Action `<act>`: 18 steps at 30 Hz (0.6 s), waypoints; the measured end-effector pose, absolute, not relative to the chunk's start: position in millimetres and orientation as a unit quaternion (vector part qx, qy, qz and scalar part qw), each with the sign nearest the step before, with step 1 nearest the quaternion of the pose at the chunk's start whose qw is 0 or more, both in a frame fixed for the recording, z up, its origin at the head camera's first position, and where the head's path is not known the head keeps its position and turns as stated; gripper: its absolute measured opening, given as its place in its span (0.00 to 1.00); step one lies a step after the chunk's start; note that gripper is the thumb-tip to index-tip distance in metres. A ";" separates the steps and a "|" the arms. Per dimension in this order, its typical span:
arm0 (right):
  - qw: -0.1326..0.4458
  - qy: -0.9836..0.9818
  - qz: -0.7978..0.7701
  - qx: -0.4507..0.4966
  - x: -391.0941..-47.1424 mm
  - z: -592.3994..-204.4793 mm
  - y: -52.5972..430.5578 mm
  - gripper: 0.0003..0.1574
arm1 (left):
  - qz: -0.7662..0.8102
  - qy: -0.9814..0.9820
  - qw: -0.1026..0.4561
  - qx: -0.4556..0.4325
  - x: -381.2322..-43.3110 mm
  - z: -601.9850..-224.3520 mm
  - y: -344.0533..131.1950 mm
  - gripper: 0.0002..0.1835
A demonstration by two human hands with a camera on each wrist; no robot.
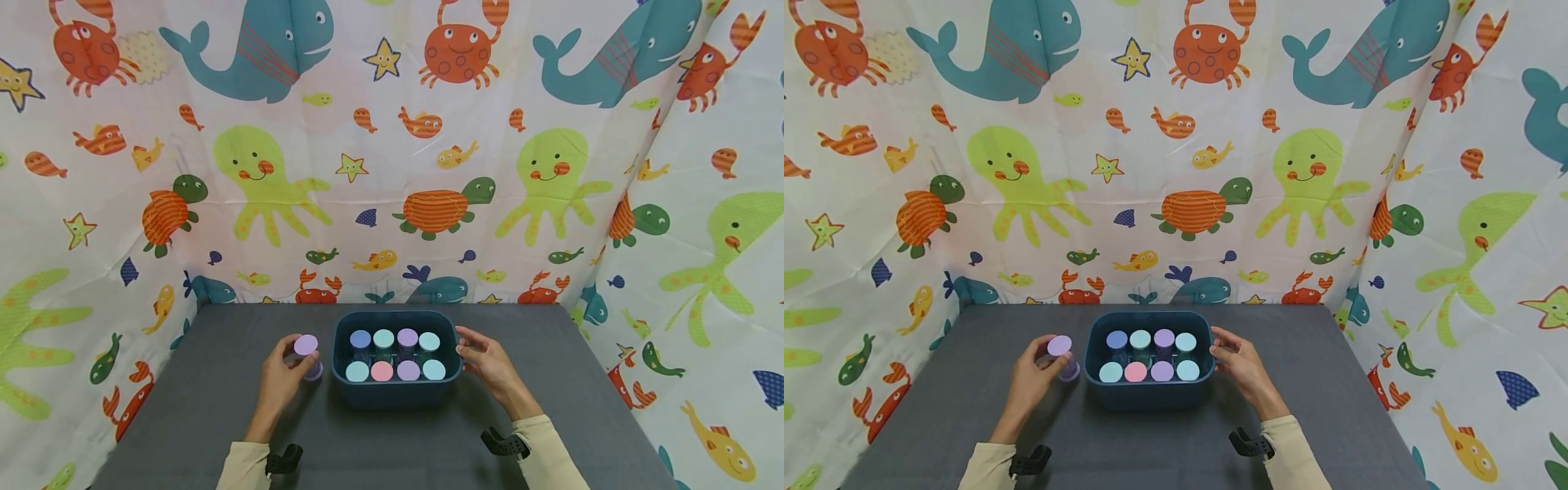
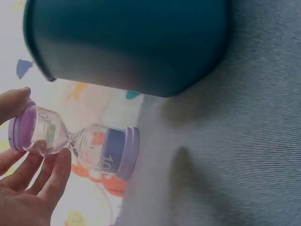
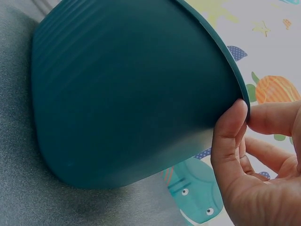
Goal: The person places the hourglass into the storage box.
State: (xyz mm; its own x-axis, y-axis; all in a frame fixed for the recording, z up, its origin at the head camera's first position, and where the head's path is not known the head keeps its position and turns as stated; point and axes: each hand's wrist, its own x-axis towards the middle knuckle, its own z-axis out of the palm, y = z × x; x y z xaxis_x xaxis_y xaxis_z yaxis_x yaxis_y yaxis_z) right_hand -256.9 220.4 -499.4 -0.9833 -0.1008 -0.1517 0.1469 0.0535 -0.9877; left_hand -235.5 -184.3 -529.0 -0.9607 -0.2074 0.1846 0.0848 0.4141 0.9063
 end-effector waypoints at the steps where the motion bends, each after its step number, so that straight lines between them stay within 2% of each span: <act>1: 0.090 0.719 -0.689 0.018 -256.9 -499.4 220.3 0.29 | -0.540 -0.829 0.138 0.035 -234.8 -525.7 -184.3 0.30; 10: 0.087 0.722 -0.686 0.016 -257.0 -500.3 220.7 0.29 | -0.547 -0.827 0.127 0.028 -229.6 -501.2 -186.8 0.33; 18: 0.088 0.719 -0.689 0.017 -256.5 -500.2 220.0 0.29 | -0.545 -0.826 0.141 0.021 -225.0 -481.9 -188.3 0.32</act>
